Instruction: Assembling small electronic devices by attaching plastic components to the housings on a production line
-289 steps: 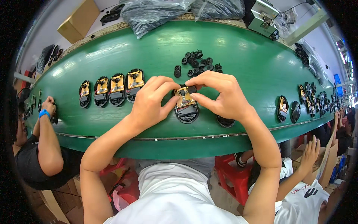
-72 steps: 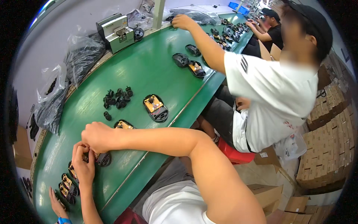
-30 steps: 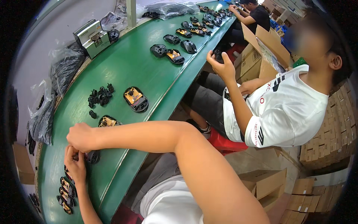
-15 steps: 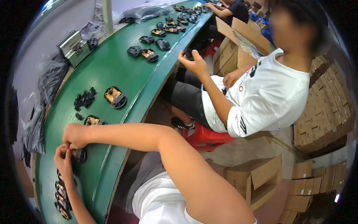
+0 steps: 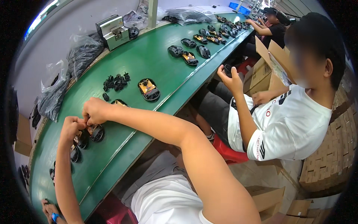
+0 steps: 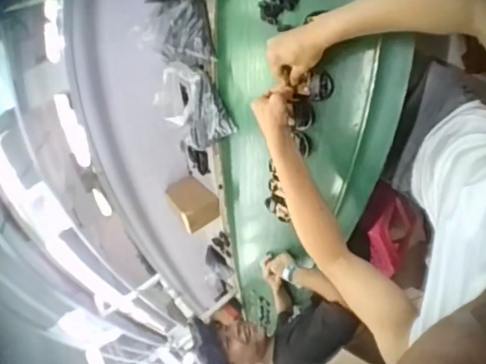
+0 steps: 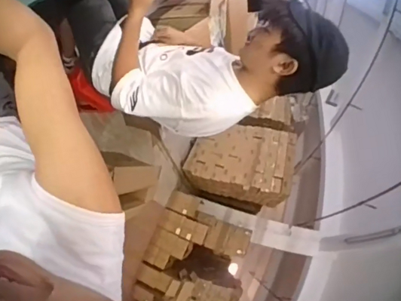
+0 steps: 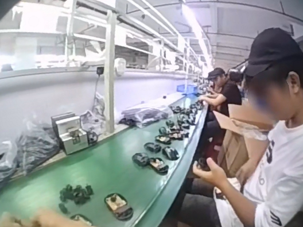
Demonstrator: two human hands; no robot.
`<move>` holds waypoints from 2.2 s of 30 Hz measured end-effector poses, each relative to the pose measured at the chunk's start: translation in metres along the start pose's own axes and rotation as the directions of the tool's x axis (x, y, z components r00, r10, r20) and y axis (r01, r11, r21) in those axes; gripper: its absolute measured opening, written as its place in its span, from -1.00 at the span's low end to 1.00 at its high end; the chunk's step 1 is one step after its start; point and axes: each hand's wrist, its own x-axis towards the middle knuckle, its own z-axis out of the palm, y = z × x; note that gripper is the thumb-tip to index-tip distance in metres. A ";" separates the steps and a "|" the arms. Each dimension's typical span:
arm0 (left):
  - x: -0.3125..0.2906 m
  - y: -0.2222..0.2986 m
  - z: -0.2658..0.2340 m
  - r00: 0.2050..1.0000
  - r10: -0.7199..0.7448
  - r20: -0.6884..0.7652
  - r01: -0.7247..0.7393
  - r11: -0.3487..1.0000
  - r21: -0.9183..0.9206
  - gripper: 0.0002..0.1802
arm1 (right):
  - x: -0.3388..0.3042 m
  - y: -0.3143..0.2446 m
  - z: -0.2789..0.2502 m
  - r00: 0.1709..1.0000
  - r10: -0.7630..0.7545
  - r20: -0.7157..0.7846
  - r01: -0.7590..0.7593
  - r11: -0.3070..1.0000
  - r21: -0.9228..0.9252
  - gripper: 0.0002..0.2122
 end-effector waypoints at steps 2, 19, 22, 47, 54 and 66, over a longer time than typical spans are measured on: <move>0.010 -0.005 -0.004 0.998 -0.060 0.029 0.059 0.997 0.041 -0.88 | 0.006 0.002 -0.001 1.000 -0.022 0.007 0.022 0.999 -0.030 -0.85; -0.030 -0.007 0.029 0.878 0.432 -0.205 -0.283 0.814 0.507 -0.87 | 0.008 0.017 0.018 0.995 -0.038 -0.094 0.038 0.999 -0.004 -0.85; -0.027 -0.016 0.027 0.816 0.546 -0.191 -0.419 0.785 0.456 -0.88 | 0.012 0.018 0.015 0.996 0.014 -0.090 -0.005 0.995 0.096 -0.86; -0.027 -0.023 0.059 0.745 0.592 -0.307 -0.422 0.775 0.470 -0.84 | -0.002 0.015 -0.006 0.995 -0.012 -0.104 0.035 0.975 0.218 -0.91; -0.025 -0.021 0.066 0.690 0.611 -0.388 -0.417 0.774 0.478 -0.83 | -0.006 0.017 -0.003 0.993 -0.022 -0.120 0.041 0.986 0.160 -0.90; -0.023 -0.014 0.067 0.704 0.588 -0.398 -0.424 0.798 0.429 -0.83 | -0.003 0.018 -0.020 0.989 0.144 -0.034 -0.125 0.940 0.317 -0.92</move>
